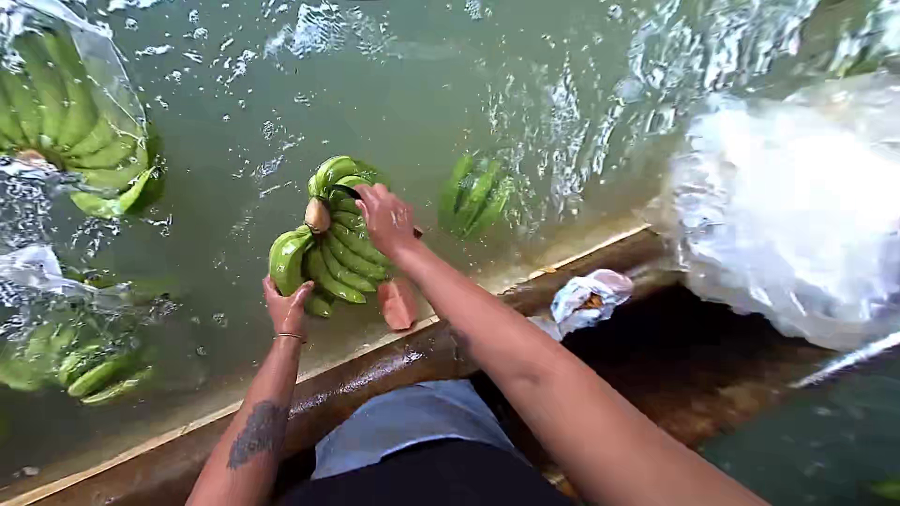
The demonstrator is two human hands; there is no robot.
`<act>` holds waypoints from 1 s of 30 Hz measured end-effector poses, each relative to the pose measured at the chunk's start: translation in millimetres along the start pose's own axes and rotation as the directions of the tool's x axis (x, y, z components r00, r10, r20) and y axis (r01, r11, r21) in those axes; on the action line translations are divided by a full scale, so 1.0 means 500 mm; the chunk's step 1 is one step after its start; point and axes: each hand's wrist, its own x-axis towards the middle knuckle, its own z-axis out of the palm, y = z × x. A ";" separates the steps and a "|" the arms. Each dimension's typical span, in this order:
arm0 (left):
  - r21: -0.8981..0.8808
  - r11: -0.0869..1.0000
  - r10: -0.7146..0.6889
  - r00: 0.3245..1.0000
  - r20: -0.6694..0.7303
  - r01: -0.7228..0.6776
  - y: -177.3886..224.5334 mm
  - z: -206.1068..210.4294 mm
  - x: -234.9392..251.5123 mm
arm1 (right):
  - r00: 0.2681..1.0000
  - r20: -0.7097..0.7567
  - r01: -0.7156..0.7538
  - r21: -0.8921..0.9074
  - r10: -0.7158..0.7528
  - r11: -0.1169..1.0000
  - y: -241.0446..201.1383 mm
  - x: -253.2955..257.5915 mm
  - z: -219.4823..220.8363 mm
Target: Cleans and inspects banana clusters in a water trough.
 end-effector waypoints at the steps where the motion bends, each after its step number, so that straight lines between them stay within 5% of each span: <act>1: 0.008 1.000 -0.009 1.000 -0.009 0.009 0.007 0.002 -0.002 | 1.000 0.009 0.020 -0.022 -0.020 1.000 -0.004 0.014 0.012; 13: -0.009 0.998 -0.066 0.997 -0.030 0.066 0.027 0.008 -0.006 | 0.979 0.204 0.040 -0.138 -0.012 0.990 -0.047 0.058 0.023; 21: 0.002 1.000 -0.029 0.998 -0.055 0.030 0.040 0.007 -0.002 | 0.983 0.176 0.064 -0.114 -0.043 0.991 -0.040 0.078 0.019; 30: 0.065 0.998 0.003 0.998 -0.058 0.001 0.074 -0.005 0.008 | 0.971 0.212 -0.095 -0.102 0.115 0.990 -0.078 0.075 0.022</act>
